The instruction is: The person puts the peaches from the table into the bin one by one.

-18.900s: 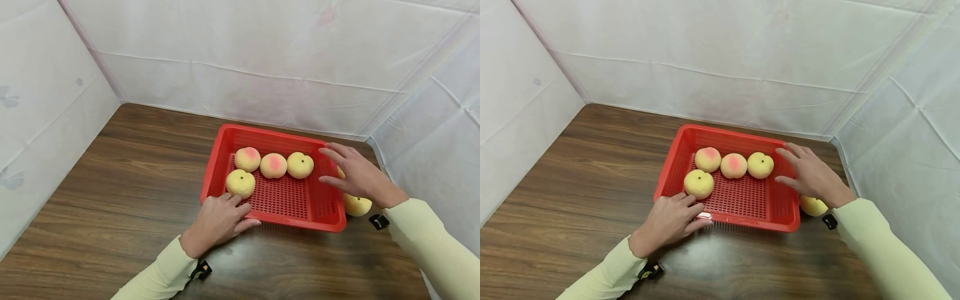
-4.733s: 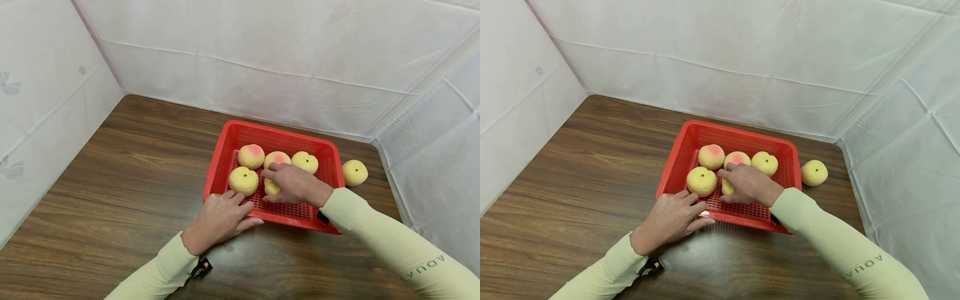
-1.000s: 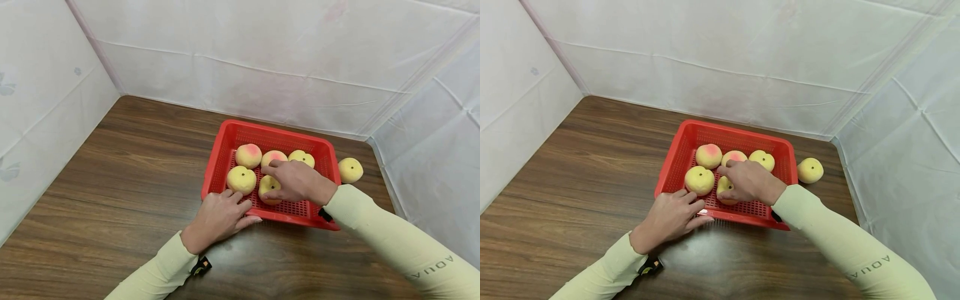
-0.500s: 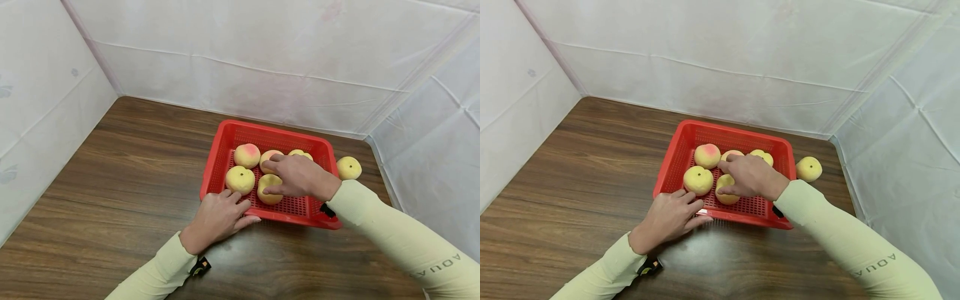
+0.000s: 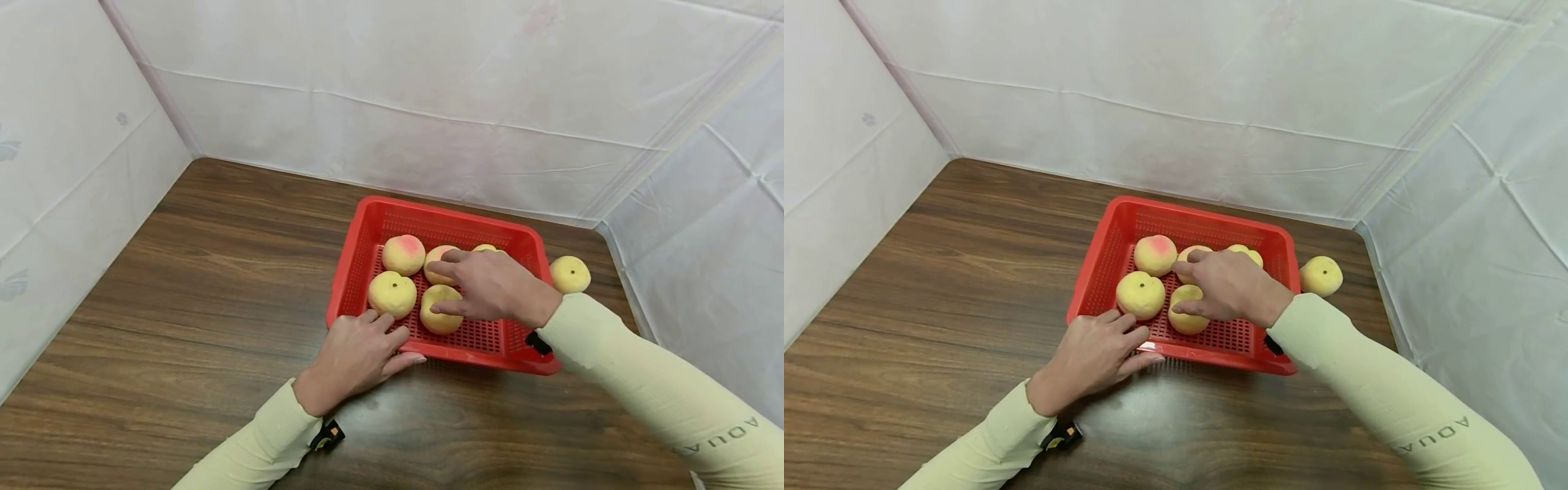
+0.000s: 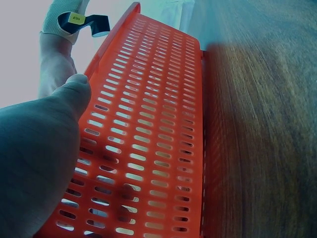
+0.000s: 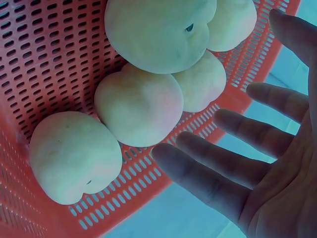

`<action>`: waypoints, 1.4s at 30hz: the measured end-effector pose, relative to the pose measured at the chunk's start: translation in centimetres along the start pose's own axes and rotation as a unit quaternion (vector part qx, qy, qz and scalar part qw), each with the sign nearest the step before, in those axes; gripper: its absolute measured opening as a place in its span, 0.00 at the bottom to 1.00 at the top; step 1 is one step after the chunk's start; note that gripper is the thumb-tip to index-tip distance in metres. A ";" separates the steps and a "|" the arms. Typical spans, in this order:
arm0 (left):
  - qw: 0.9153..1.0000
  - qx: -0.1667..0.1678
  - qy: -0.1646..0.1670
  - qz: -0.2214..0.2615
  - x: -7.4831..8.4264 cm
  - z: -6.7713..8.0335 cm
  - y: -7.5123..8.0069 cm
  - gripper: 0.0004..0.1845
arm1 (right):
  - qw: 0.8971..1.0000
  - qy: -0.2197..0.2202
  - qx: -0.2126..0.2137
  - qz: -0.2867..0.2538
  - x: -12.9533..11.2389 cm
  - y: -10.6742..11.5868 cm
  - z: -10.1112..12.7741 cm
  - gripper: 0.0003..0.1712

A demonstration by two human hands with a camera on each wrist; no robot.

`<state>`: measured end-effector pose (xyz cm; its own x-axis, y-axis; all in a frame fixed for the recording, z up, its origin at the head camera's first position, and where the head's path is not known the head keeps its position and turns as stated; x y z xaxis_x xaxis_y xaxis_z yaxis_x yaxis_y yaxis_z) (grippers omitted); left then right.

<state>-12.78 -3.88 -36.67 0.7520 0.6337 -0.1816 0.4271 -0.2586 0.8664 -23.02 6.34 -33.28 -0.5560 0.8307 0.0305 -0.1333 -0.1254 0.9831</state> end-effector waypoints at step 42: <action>1.000 0.028 -0.007 -0.002 -0.2 0.3 0.4 0.27 | 0.985 -0.165 0.027 -0.039 12.0 3.6 4.3 0.39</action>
<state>-12.57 -4.30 -36.38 0.7570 0.6245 -0.1924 0.4576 -0.2963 0.8384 -26.58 18.19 -28.63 -0.2482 0.9687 0.0033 -0.1157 -0.0331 0.9927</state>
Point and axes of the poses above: each hand's wrist, its own z-axis away from the middle knuckle, its own y-axis out of the back of the hand, x = y × z, the point moved 10 cm from there along -z, towards the middle knuckle, and after that the axes turned 12 degrees about -y, right-handed, at the moved point
